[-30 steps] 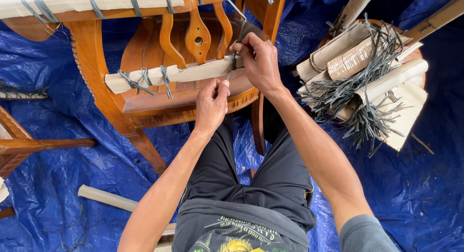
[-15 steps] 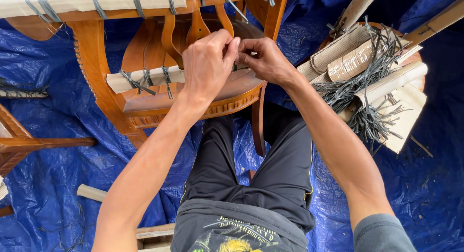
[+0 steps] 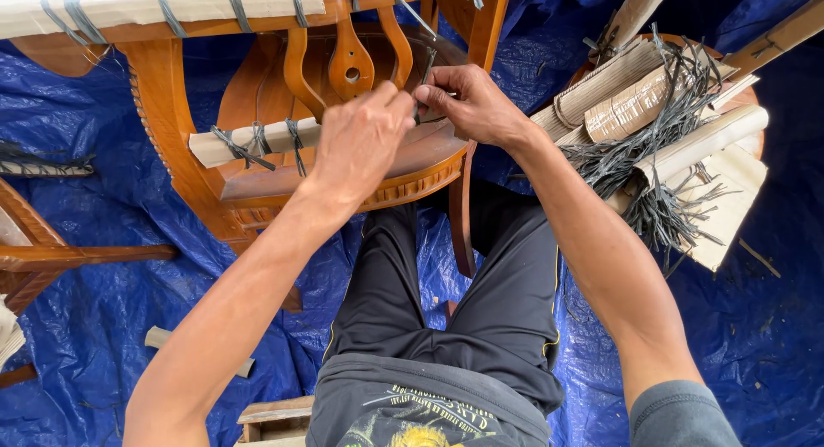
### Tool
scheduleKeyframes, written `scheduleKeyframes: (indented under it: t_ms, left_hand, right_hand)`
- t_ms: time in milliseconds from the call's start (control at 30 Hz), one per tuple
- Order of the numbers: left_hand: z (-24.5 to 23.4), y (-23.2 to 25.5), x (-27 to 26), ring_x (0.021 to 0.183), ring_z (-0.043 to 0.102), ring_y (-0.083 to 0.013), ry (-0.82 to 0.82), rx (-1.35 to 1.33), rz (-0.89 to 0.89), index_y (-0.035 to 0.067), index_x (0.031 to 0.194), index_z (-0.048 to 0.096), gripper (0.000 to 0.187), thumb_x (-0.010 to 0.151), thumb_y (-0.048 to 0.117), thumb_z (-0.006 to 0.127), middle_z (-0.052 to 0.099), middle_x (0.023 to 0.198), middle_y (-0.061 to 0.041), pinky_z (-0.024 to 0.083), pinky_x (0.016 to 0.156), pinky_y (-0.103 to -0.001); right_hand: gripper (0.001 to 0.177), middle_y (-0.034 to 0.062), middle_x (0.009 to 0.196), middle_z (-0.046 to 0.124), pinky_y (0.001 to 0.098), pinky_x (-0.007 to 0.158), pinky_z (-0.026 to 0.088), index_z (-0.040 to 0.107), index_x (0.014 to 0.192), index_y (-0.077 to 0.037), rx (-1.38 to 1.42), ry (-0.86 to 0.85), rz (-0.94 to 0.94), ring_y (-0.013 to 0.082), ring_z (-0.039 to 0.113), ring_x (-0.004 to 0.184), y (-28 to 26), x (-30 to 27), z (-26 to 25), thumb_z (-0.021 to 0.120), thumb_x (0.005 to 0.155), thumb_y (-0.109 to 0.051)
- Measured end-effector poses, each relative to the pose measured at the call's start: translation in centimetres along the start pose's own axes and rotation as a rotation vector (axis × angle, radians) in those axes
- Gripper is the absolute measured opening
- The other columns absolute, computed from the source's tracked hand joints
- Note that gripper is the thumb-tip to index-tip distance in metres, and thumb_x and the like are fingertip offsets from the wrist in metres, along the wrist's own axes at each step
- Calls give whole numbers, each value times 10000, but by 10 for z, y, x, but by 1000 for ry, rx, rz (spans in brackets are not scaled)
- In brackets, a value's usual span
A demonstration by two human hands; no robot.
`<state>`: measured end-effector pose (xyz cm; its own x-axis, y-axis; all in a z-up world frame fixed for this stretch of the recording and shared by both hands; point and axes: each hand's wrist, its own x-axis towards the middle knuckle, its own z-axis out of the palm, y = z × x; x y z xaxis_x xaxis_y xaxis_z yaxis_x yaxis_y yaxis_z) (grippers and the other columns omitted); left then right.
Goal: The person sits on the floor with a wooden chair frame on their lap and weaves dark gray flat strips around the chair rails, tightening and knotting each strip by hand. They gather bundles of strips from a pile beside them, thread strips through the frame, and continue tying them along the rail.
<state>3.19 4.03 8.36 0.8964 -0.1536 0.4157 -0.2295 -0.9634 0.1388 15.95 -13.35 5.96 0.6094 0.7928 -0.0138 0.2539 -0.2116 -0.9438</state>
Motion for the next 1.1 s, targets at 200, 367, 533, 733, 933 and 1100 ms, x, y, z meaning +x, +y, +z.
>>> scheduleKeyframes:
  t_ms: [200,367,533,733,933,1100]
  left_hand:
    - [-17,-1,9,652,703,-242,-185,-291,-128,133,982,759,225,1045,310,634,702,771,-53,560,589,-404]
    - [2,-15,9,831,779,-250,50,-430,-106,98,1158,672,199,962,106,709,793,986,-39,610,682,-390]
    - [13,-4,14,814,772,-280,-17,-419,-148,94,1169,600,317,902,86,772,798,965,-47,587,634,-415]
    - [30,-6,14,757,777,-284,23,-423,-174,90,1099,518,331,884,51,766,767,858,-64,574,573,-401]
    - [30,3,13,720,736,-351,50,-358,-192,80,1096,442,392,874,13,758,726,809,-103,538,558,-463]
    - [25,6,11,757,742,-343,87,-405,-225,61,1085,464,366,866,39,756,734,837,-102,557,606,-460]
  right_hand:
    - [277,-50,650,517,242,426,338,691,981,-68,100,-35,138,36,406,494,6,-3,-5,603,1044,-322]
    - [249,-51,868,700,201,656,481,709,1039,-59,138,-91,-40,7,581,767,22,1,-10,697,1010,-307]
    - [180,-21,926,714,216,705,500,725,1076,-71,191,-80,-29,34,599,810,21,-2,-9,741,990,-228]
    - [106,5,963,758,259,650,533,720,1028,-50,-4,74,-47,68,651,789,4,-10,3,774,949,-96]
    - [198,105,968,636,340,687,559,667,1032,-19,-528,242,-432,230,682,849,8,-18,11,799,884,-13]
    - [244,135,973,589,404,706,553,594,1043,-8,-711,341,-492,316,654,854,15,-19,29,801,917,-40]
